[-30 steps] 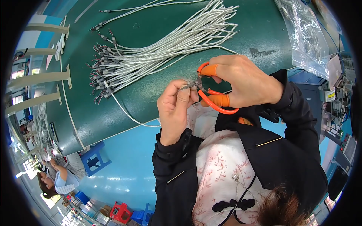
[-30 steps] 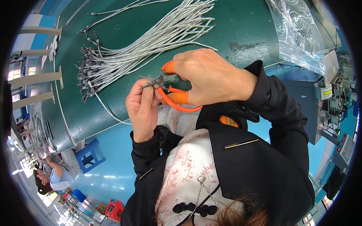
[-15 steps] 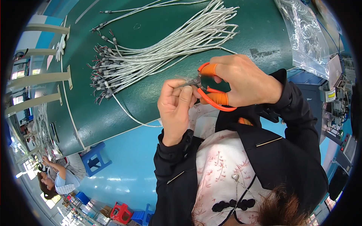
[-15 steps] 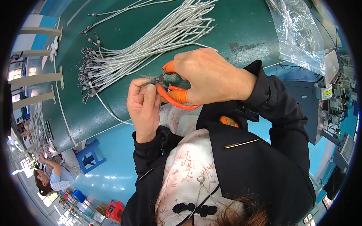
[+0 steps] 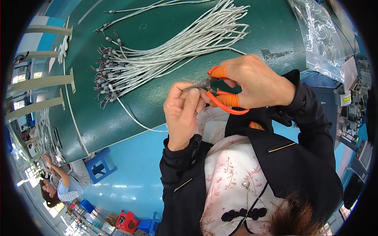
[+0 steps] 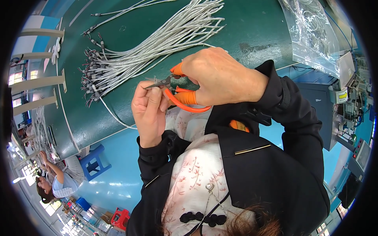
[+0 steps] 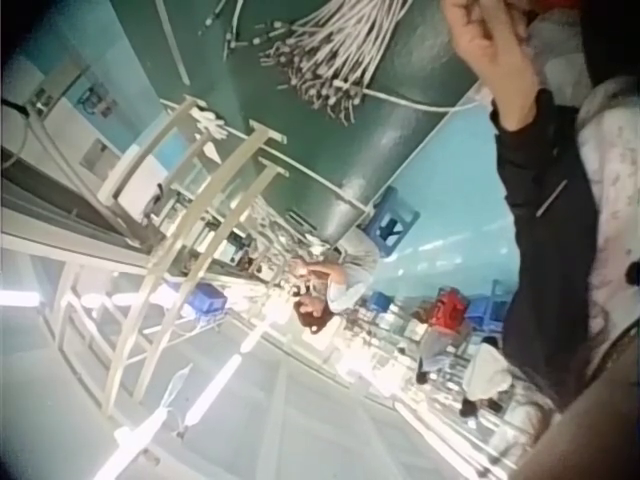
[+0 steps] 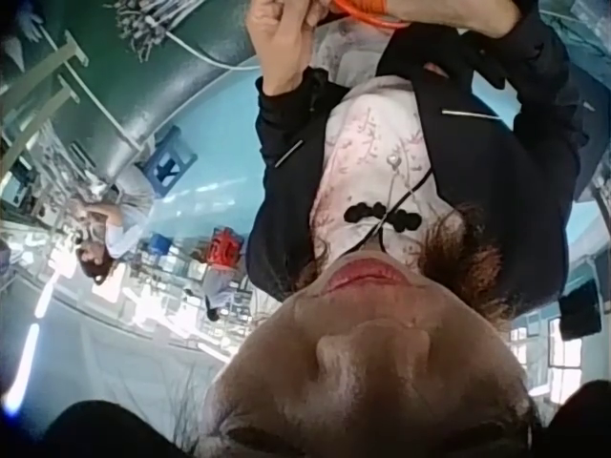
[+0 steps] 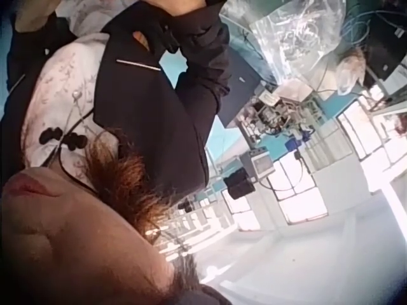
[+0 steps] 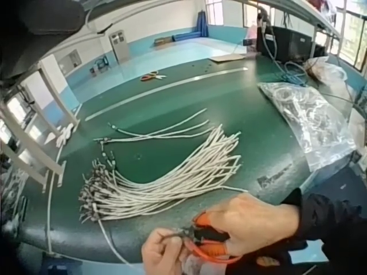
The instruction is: The person picks up a cable from a pile, strips the outer casing using shears, and pulls the casing off by hand. They then separate the internal wires, trim them with the shears, and place the finished cable back onto the table.
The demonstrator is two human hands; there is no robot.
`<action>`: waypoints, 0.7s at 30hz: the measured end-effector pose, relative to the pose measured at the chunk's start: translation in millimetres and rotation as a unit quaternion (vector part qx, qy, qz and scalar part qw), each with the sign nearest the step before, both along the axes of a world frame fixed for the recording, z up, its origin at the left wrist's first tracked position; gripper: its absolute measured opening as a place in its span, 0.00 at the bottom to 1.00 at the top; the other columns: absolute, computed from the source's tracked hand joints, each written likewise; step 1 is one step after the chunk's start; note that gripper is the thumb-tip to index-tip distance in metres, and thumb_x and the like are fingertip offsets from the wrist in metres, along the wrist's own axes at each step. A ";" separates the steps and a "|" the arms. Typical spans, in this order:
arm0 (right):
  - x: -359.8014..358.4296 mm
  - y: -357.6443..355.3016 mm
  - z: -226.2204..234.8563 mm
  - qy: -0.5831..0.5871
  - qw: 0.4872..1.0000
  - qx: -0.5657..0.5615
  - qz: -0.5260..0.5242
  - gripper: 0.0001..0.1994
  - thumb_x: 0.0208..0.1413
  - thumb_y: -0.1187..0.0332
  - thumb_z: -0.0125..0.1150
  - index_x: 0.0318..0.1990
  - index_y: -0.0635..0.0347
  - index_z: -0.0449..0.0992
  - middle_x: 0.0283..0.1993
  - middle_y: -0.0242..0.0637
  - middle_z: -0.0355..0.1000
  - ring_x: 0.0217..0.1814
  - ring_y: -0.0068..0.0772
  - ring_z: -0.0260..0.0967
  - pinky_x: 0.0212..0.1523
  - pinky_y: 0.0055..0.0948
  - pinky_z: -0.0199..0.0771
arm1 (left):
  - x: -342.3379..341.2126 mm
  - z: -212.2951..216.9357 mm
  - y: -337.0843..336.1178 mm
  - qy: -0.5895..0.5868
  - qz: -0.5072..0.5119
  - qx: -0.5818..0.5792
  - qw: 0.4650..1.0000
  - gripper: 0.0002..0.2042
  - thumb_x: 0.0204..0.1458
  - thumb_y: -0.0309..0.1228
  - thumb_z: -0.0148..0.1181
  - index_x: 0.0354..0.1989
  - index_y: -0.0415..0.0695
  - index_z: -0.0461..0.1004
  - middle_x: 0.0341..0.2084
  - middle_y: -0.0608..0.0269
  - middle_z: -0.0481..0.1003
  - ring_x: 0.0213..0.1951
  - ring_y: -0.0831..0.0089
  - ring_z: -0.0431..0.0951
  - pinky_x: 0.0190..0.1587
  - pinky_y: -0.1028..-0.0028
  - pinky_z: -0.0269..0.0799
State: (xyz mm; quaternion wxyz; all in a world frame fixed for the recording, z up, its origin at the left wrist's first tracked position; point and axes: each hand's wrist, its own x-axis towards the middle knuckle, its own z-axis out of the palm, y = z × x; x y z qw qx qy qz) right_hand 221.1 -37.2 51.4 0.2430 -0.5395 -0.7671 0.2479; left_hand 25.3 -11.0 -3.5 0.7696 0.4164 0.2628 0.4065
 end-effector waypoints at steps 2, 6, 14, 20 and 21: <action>-0.6 0.1 -4.0 0.016 0.999 0.029 -0.002 0.15 0.40 0.65 0.66 0.35 0.64 0.74 0.21 0.37 0.64 0.22 0.41 0.64 0.22 0.34 0.62 | 0.5 2.5 -1.0 -0.002 0.005 -0.005 1.000 0.04 0.58 0.22 0.46 0.40 0.39 0.65 0.26 0.57 0.74 0.21 0.83 0.60 0.25 0.83 0.56; -1.0 3.7 -10.5 0.046 0.993 0.111 -0.002 0.15 0.39 0.65 0.66 0.34 0.64 0.74 0.21 0.37 0.64 0.21 0.41 0.64 0.21 0.34 0.61 | -0.5 3.4 0.1 0.008 -0.002 -0.003 1.000 0.04 0.58 0.22 0.46 0.40 0.39 0.65 0.26 0.57 0.74 0.21 0.83 0.61 0.25 0.83 0.57; 1.7 0.9 2.8 0.003 1.000 -0.010 0.009 0.16 0.37 0.66 0.67 0.34 0.65 0.74 0.21 0.38 0.65 0.22 0.40 0.65 0.21 0.34 0.61 | -2.9 3.0 0.9 0.007 -0.022 -0.014 1.000 0.04 0.59 0.24 0.46 0.40 0.38 0.66 0.25 0.58 0.74 0.21 0.83 0.61 0.25 0.83 0.57; 1.6 0.4 -2.8 0.018 1.000 0.022 0.007 0.17 0.36 0.66 0.67 0.35 0.65 0.74 0.21 0.38 0.65 0.22 0.40 0.65 0.22 0.34 0.62 | -5.8 6.8 3.4 0.011 -0.052 -0.015 0.998 0.05 0.59 0.25 0.45 0.38 0.37 0.66 0.24 0.58 0.73 0.21 0.84 0.61 0.25 0.83 0.57; 1.0 0.9 -7.2 0.036 0.998 0.057 0.005 0.17 0.36 0.66 0.67 0.36 0.65 0.74 0.21 0.38 0.65 0.22 0.40 0.64 0.22 0.33 0.62 | -6.3 9.2 3.1 0.015 -0.056 -0.019 0.998 0.05 0.59 0.26 0.45 0.38 0.37 0.67 0.24 0.58 0.73 0.20 0.84 0.61 0.25 0.83 0.57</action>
